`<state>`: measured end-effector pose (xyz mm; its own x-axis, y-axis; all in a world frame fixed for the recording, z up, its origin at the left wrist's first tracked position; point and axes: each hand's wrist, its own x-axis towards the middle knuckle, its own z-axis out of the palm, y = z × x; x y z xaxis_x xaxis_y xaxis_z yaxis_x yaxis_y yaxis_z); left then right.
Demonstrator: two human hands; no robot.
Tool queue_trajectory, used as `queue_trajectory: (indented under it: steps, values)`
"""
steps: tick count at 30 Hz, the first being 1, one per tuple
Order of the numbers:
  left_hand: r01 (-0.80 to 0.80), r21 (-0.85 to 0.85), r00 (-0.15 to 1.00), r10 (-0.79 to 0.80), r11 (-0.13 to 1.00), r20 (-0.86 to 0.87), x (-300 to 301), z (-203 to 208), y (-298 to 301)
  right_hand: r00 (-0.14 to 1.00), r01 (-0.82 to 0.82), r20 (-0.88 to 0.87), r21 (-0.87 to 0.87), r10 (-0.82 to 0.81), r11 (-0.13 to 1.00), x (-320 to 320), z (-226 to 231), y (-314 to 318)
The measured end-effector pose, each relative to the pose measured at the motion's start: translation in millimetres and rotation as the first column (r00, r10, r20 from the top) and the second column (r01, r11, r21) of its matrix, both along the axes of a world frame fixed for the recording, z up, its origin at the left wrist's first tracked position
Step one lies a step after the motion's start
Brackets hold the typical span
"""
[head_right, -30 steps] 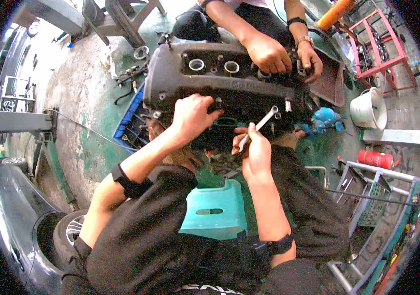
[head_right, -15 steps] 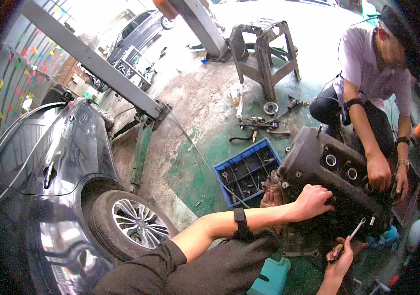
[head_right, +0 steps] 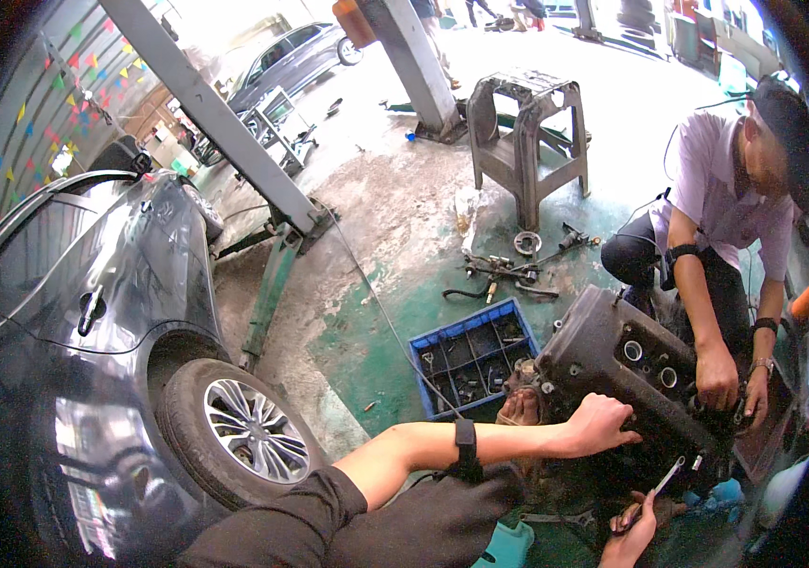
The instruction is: The person uses a wrench to loosen and remove bolts from a car engine block while another person assists by holding the engine. The person repeatedly positions the wrench, turns it, and removes bolts one by one.
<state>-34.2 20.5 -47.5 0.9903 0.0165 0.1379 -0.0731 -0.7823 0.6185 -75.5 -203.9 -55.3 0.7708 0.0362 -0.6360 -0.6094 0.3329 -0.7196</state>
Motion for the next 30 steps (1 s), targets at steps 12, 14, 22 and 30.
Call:
queue_trajectory:
  steps: [12,14,22,30]
  values:
    - [0.124,-0.06,0.989,-0.119,0.99,0.086,25,-35,-7,1.0,0.023,0.005,-0.025,-0.023,0.999,0,-6,-4]
    - [0.215,-0.093,0.971,-0.203,0.972,0.129,30,-36,-3,1.0,0.022,-0.006,-0.036,-0.022,0.999,0,-4,-9]
    - [0.435,0.062,0.878,-0.438,0.898,0.191,38,-15,12,0.99,-0.127,0.019,-0.261,0.136,0.957,15,-4,-51]
    - [0.113,0.003,0.994,-0.113,0.994,0.011,23,-2,5,0.966,-0.176,0.102,-0.404,0.235,0.898,28,-8,-65]
